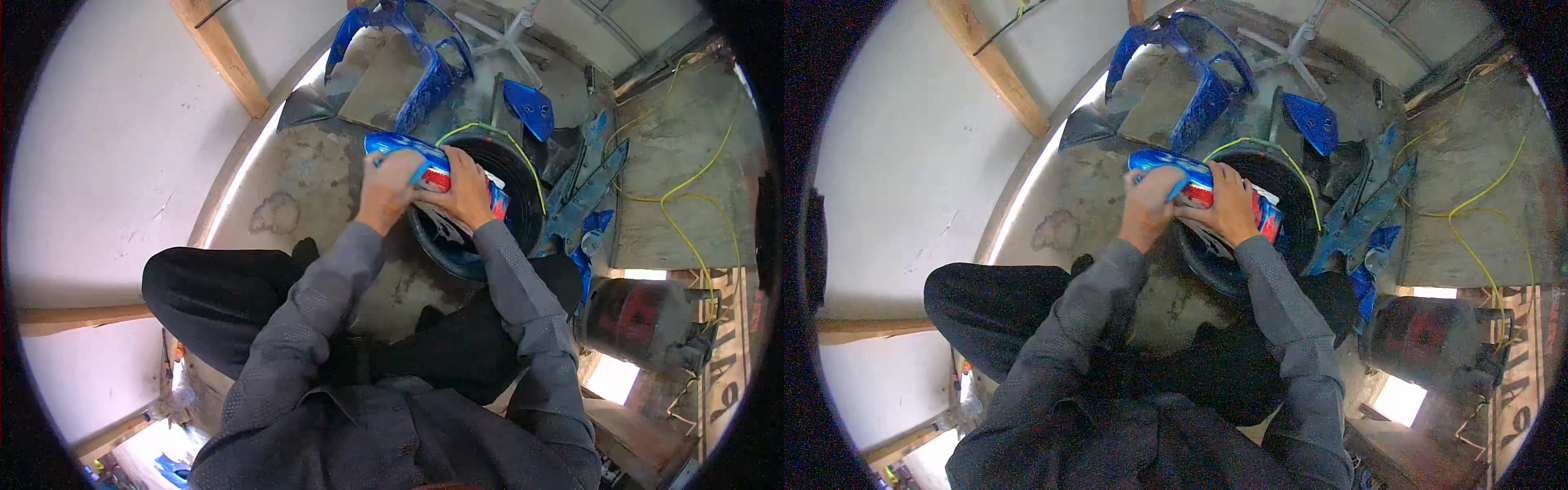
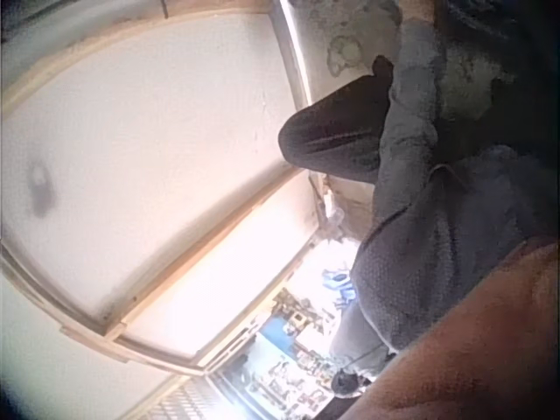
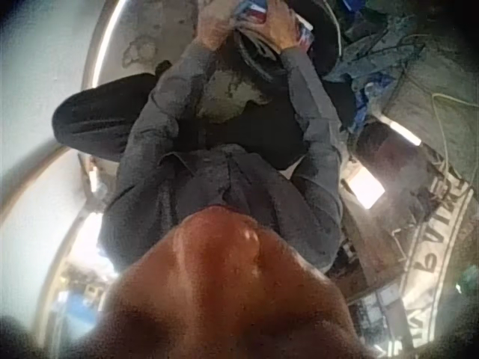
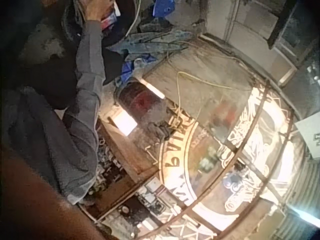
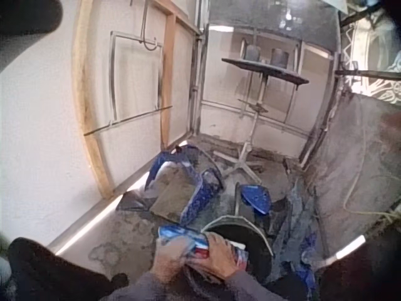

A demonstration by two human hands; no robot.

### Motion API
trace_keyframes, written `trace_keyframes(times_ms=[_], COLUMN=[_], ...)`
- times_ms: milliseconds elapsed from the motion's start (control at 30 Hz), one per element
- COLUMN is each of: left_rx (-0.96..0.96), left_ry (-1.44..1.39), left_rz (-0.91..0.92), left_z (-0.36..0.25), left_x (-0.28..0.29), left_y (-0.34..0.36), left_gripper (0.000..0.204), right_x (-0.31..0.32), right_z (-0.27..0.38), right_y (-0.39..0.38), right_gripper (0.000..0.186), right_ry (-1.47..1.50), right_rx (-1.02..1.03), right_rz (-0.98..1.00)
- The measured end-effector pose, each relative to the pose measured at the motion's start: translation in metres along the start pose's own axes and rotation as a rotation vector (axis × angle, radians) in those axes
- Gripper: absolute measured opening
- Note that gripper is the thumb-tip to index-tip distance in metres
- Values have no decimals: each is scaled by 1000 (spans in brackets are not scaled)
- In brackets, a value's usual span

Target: The person wet sands a painted vehicle fairing, dipping a sanding sponge into a bucket of water and rubbing the surface of the fairing.

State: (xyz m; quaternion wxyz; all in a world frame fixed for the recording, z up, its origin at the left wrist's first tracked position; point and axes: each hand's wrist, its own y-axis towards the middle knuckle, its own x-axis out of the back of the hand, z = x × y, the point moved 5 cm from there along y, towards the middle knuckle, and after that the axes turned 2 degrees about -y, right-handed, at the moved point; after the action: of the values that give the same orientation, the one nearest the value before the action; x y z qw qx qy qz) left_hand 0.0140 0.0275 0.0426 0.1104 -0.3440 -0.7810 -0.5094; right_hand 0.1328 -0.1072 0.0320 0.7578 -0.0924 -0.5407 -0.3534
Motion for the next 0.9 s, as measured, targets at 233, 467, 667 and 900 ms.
trace_keyframes(times_ms=[233, 467, 667, 900], left_rx=[160, 103, 153, 203], left_ry=[172, 98, 133, 159], left_rz=[-145, -36, -95, -98], left_z=[34, 30, 14, 54], left_x=[27, 22, 8, 38], left_y=[0, 0, -3, 0], left_gripper=[35, 37, 36, 32], right_x=[-1, 2, -2, 2], right_z=[13, 7, 7, 13], right_y=[4, 0, 6, 2], right_gripper=[119, 110, 125, 113], right_ry=[-10, -16, 2, -9], right_rx=[1, 28, -16, 61], right_rz=[-5, -43, 22, -65])
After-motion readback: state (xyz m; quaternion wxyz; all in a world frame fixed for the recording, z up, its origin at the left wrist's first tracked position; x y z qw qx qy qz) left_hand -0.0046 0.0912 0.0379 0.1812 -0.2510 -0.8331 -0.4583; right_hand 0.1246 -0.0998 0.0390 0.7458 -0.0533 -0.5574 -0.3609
